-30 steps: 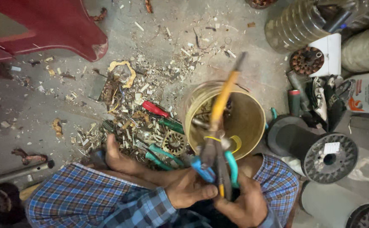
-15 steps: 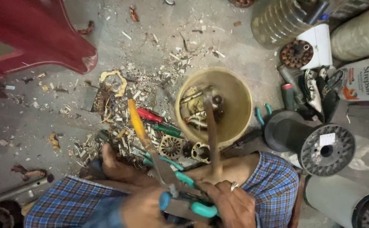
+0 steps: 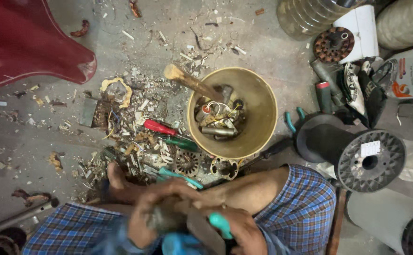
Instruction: The person disassembles small electronic components and motor parts, using pliers, a screwdriver, and a wire cutter to remove wires and extract copper coils from metal housings.
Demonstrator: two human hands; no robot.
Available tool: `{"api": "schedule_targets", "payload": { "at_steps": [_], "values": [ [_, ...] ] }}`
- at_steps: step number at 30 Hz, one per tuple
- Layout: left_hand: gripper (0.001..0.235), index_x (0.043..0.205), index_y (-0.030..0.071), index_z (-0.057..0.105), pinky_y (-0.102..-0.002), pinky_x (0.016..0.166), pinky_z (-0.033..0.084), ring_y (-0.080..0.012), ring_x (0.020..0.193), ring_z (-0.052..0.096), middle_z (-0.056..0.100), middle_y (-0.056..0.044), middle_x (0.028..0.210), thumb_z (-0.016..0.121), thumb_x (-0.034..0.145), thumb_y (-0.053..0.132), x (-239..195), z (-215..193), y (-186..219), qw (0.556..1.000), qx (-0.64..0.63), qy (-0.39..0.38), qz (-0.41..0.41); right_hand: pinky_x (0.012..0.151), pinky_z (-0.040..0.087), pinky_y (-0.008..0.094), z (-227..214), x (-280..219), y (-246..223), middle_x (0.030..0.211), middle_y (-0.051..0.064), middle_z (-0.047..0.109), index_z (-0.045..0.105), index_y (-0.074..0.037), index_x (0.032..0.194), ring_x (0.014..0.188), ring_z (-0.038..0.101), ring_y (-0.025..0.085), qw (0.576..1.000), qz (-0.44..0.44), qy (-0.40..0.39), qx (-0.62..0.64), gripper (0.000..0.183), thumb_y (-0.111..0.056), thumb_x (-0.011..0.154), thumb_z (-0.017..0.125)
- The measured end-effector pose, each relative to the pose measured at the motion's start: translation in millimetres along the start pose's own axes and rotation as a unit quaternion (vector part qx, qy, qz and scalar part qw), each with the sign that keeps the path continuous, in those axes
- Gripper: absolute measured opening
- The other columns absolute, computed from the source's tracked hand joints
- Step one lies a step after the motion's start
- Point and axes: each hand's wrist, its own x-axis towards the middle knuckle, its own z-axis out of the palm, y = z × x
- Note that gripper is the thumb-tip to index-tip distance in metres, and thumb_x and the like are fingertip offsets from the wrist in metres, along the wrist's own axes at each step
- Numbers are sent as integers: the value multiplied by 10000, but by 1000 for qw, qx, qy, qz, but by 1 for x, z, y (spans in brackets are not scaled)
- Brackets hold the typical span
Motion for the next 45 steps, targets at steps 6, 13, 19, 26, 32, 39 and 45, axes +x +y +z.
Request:
{"api": "schedule_targets", "payload": {
  "at_steps": [6, 13, 19, 26, 32, 39, 45],
  "values": [
    [908, 1467, -9, 386, -469, 1117, 446, -304, 1277, 550, 527, -189, 1350, 727, 854, 569, 3, 47, -48, 977, -190, 86, 49, 918, 585, 485, 13, 18, 4, 1357, 256, 628, 483, 13, 1467, 1184, 683, 407, 984, 21, -55, -170, 820, -394, 814, 765],
    [931, 1500, -66, 380, -510, 1062, 495, -367, 1192, 601, 579, -247, 1279, 842, 771, 282, 14, 43, -45, 941, -303, 152, 3, 799, 583, 501, 25, 11, 22, 1255, 186, 626, 558, -2, 1447, 960, 706, 318, 937, -48, -125, -321, 744, -331, 811, 760],
    [713, 1404, -62, 459, -480, 842, 560, -338, 952, 650, 638, -213, 1045, 749, 814, 215, 6, 45, -62, 885, -406, 224, -47, 922, 617, 393, -35, 9, 41, 1363, 240, 630, 618, 41, 1368, 1184, 722, 365, 956, -96, -249, -124, 662, -352, 862, 785],
    [512, 1223, 5, 523, -412, 816, 574, -275, 898, 681, 676, -178, 979, 728, 770, 126, 11, 49, -60, 904, -342, 237, -98, 967, 611, 353, -55, 1, 53, 1297, 120, 719, 744, -26, 1203, 1191, 767, 251, 969, -54, -239, -25, 346, -242, 943, 818],
    [516, 1247, 20, 507, -444, 668, 591, -286, 695, 657, 582, -118, 817, 742, 794, 95, 15, 39, -51, 870, -437, 214, -78, 892, 561, 418, -121, 40, 70, 1147, 153, 693, 694, -68, 1212, 1039, 692, 324, 931, -15, -117, -345, 412, -116, 803, 708],
    [649, 1375, -35, 544, -366, 552, 536, -233, 627, 616, 607, -133, 799, 732, 770, 107, 20, 39, -41, 895, -356, 251, -92, 1005, 521, 496, -58, 188, 169, 1271, 183, 678, 716, -136, 1213, 1143, 661, 382, 628, 166, -534, -541, 321, -191, 1050, 446],
    [658, 1390, 3, 546, -374, 540, 544, -213, 609, 596, 597, -111, 769, 723, 766, 115, 19, 33, -38, 875, -395, 255, -116, 891, 555, 528, -43, 192, 215, 1183, 242, 682, 680, -23, 1209, 1014, 700, 432, 700, 94, -488, -513, 339, -177, 979, 484]
  ]
}}
